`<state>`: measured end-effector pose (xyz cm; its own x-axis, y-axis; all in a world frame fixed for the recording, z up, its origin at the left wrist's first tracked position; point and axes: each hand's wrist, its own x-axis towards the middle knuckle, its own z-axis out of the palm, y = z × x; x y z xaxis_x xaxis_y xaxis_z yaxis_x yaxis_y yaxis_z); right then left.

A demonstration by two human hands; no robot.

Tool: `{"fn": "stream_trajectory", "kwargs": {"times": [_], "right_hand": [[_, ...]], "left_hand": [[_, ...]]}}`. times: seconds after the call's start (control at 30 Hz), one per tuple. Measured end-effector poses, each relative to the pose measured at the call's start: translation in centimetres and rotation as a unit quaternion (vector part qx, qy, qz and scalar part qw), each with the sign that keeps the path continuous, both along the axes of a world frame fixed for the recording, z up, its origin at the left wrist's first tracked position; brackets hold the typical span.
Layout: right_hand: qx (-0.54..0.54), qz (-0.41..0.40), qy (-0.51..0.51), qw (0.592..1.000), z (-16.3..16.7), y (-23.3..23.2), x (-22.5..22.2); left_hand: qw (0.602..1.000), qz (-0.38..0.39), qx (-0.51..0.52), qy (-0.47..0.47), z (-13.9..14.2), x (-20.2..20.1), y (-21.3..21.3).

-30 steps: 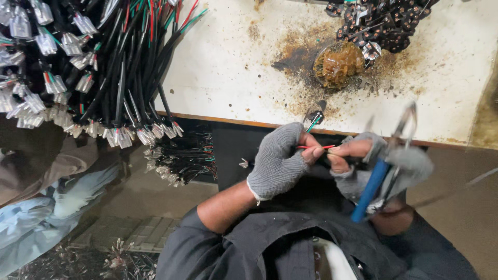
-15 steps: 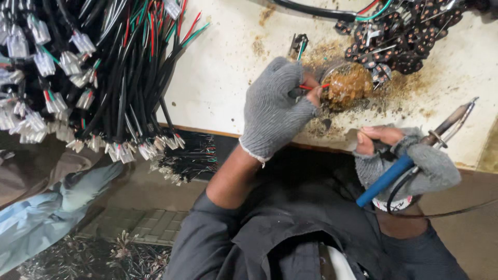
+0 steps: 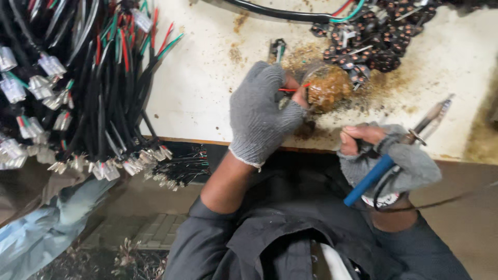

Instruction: The person solders red and green wire ends to small black electrical connectors at a workbench. They hold a wire in one hand and a soldering iron in the other, dip the wire into a rosin/flux container, apply the hot iron to the connector, and place finished connectors aside while picking up new ones.

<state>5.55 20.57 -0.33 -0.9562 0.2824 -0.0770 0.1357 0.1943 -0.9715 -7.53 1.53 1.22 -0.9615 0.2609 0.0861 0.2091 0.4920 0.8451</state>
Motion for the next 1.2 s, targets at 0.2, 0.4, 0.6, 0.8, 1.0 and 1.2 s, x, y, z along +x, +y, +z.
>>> {"fn": "stream_trajectory", "kwargs": {"times": [0.2,0.4,0.6,0.8,1.0,1.2], "right_hand": [[0.229,0.062,-0.007,0.971,3.5,0.2,-0.4],[0.409,0.234,0.136,0.871,3.8,1.2,-0.2],[0.15,0.162,0.078,0.972,4.3,0.7,-0.5],[0.312,0.223,0.07,0.921,5.5,-0.3,-1.5],[0.355,0.148,0.055,0.921,4.1,-1.2,-1.7],[0.308,0.166,0.077,0.934,3.1,-0.2,-1.3]], "left_hand": [[0.989,-0.054,0.035,0.134,3.1,2.0,-1.6],[0.905,-0.264,0.213,-0.257,2.6,5.8,-3.1],[0.874,-0.238,0.266,-0.329,3.1,7.9,-2.0],[0.928,-0.346,0.123,-0.058,3.1,5.8,-4.1],[0.986,-0.165,-0.001,0.002,0.5,6.6,-2.3],[0.986,-0.163,-0.019,-0.023,-0.2,6.4,-2.4]]}}
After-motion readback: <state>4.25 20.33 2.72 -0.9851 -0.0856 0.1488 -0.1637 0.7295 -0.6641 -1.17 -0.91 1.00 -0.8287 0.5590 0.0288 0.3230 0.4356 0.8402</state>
